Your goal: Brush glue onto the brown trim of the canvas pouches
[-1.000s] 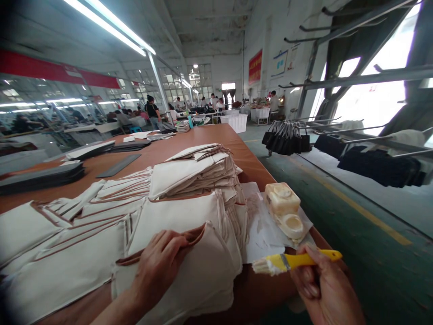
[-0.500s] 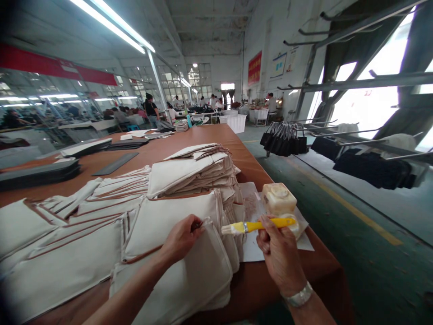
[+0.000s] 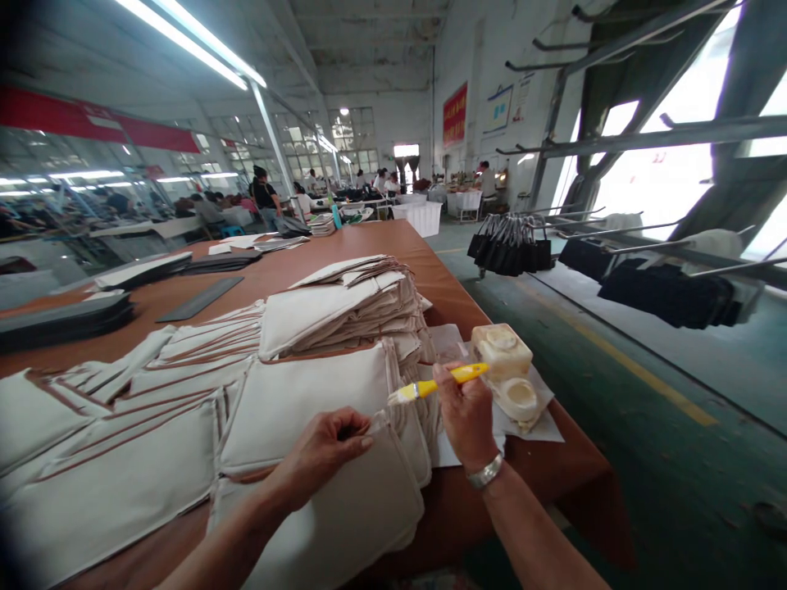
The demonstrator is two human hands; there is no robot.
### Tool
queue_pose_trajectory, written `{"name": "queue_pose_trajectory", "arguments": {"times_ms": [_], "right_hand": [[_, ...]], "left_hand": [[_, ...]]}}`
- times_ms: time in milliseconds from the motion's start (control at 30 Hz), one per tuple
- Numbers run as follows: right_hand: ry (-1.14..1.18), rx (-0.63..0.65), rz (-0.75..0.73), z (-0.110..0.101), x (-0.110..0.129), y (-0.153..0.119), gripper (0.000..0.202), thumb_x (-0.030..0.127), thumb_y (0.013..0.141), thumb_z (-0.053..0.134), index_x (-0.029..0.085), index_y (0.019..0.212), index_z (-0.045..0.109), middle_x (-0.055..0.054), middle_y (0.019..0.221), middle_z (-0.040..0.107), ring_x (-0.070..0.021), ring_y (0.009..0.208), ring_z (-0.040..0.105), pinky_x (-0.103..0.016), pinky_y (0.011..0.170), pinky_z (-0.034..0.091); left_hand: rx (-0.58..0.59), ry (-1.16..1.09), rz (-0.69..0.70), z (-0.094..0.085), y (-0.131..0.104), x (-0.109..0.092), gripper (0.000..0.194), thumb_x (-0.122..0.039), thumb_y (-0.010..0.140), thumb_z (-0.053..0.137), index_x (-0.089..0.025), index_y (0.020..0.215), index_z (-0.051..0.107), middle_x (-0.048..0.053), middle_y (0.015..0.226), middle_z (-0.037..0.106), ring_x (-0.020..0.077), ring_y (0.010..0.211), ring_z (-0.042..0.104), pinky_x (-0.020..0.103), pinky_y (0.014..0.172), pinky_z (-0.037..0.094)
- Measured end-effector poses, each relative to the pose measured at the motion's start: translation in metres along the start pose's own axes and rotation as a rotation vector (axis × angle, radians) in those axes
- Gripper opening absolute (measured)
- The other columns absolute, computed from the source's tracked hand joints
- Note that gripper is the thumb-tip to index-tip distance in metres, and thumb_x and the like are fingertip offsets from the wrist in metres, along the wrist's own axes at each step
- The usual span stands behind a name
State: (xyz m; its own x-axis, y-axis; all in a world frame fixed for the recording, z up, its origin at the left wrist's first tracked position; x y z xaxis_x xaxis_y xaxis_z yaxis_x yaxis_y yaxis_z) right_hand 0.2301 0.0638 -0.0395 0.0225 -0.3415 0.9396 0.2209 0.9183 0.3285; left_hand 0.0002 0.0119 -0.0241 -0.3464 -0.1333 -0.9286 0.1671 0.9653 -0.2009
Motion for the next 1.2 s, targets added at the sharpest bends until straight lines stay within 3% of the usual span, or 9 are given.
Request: {"name": "queue_pose_trajectory", "arguments": {"times_ms": [200, 333, 467, 567, 700, 800, 933, 1100, 1200], "right_hand": [[-0.117, 0.077, -0.080, 0.003, 0.017, -0.017, 0.039, 0.054, 0.095, 0.065, 0.019, 0.078, 0.061, 0.003, 0.055, 0.048, -0.0140, 0.047, 0.043, -0.026, 0.046, 0.034], [-0.170, -0.029, -0.116, -0.007, 0.019, -0.020, 0.040, 0.055, 0.092, 0.068, 0.018, 0.079, 0.064, 0.002, 0.057, 0.051, -0.0154, 0.051, 0.046, -0.027, 0.050, 0.037], [-0.032, -0.132, -0.015, -0.032, 0.014, -0.017, 0.037, 0.054, 0.092, 0.069, 0.019, 0.082, 0.061, 0.005, 0.054, 0.045, -0.0130, 0.046, 0.041, -0.024, 0.044, 0.033], [0.100, -0.123, 0.079, -0.042, 0.016, -0.018, 0.040, 0.055, 0.087, 0.074, 0.019, 0.082, 0.058, 0.006, 0.054, 0.042, -0.0116, 0.045, 0.038, -0.023, 0.041, 0.031], [0.212, -0.052, 0.165, -0.041, 0.023, -0.024, 0.038, 0.050, 0.083, 0.079, 0.018, 0.083, 0.057, 0.007, 0.055, 0.041, -0.0094, 0.045, 0.034, -0.021, 0.041, 0.027], [0.181, 0.028, 0.174, -0.039, 0.026, -0.033, 0.035, 0.049, 0.088, 0.076, 0.018, 0.085, 0.059, 0.005, 0.057, 0.044, -0.0099, 0.047, 0.037, -0.021, 0.043, 0.029], [0.011, 0.147, 0.143, -0.042, 0.032, -0.048, 0.034, 0.050, 0.096, 0.066, 0.019, 0.084, 0.060, 0.004, 0.058, 0.047, -0.0124, 0.051, 0.043, -0.023, 0.048, 0.036], [-0.145, 0.433, 0.146, -0.057, 0.053, -0.054, 0.034, 0.048, 0.099, 0.062, 0.019, 0.082, 0.062, 0.003, 0.057, 0.047, -0.0133, 0.050, 0.043, -0.024, 0.048, 0.035], [-0.111, 0.299, 0.097, -0.067, 0.064, -0.051, 0.027, 0.044, 0.099, 0.064, 0.020, 0.087, 0.063, 0.003, 0.059, 0.047, -0.0136, 0.050, 0.041, -0.024, 0.046, 0.034]], "left_hand": [[-0.012, 0.005, -0.008, 0.009, -0.001, 0.002, 0.027, -0.039, 0.073, 0.071, -0.013, 0.079, 0.065, -0.004, 0.069, 0.054, 0.0108, 0.063, 0.044, 0.023, 0.060, 0.030], [0.010, 0.026, 0.025, 0.008, -0.008, 0.001, 0.032, -0.044, 0.077, 0.071, -0.013, 0.084, 0.067, -0.002, 0.073, 0.059, 0.0119, 0.066, 0.048, 0.023, 0.061, 0.033], [-0.005, 0.129, 0.082, 0.008, -0.019, 0.000, 0.029, -0.043, 0.088, 0.065, -0.014, 0.089, 0.069, 0.000, 0.076, 0.062, 0.0132, 0.069, 0.053, 0.023, 0.062, 0.038], [-0.095, 0.263, 0.284, 0.016, -0.027, 0.002, 0.020, -0.034, 0.092, 0.063, -0.016, 0.085, 0.068, 0.001, 0.077, 0.061, 0.0127, 0.070, 0.055, 0.023, 0.064, 0.041], [-0.244, 0.616, 0.821, 0.032, -0.046, 0.007, 0.008, -0.016, 0.095, 0.059, -0.017, 0.089, 0.065, 0.002, 0.081, 0.061, 0.0135, 0.072, 0.054, 0.025, 0.066, 0.041], [-0.282, 0.876, 1.074, 0.039, -0.060, 0.009, 0.007, -0.010, 0.094, 0.058, -0.015, 0.093, 0.063, 0.003, 0.078, 0.060, 0.0157, 0.068, 0.048, 0.028, 0.062, 0.038], [-0.273, 0.991, 1.190, 0.038, -0.070, 0.001, 0.016, -0.010, 0.098, 0.048, -0.009, 0.102, 0.064, 0.006, 0.079, 0.061, 0.0173, 0.067, 0.049, 0.031, 0.059, 0.039], [-0.317, 0.997, 1.291, 0.038, -0.072, -0.008, 0.022, -0.009, 0.099, 0.041, -0.009, 0.100, 0.063, 0.006, 0.075, 0.062, 0.0165, 0.065, 0.052, 0.030, 0.058, 0.042], [-0.319, 0.997, 1.299, 0.040, -0.072, -0.008, 0.019, -0.009, 0.098, 0.044, -0.010, 0.097, 0.063, 0.006, 0.073, 0.062, 0.0160, 0.061, 0.051, 0.031, 0.054, 0.040]]}}
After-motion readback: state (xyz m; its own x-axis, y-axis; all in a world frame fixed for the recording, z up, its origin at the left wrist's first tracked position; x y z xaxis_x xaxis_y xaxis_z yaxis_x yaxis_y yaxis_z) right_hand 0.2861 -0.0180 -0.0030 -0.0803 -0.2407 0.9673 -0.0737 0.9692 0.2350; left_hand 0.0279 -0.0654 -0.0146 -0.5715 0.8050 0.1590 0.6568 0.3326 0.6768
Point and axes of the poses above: each hand's wrist, its own y-axis towards the middle knuckle, its own z-axis out of the palm, x = y × z, the point moved 2 cm from there along y, towards the middle knuckle
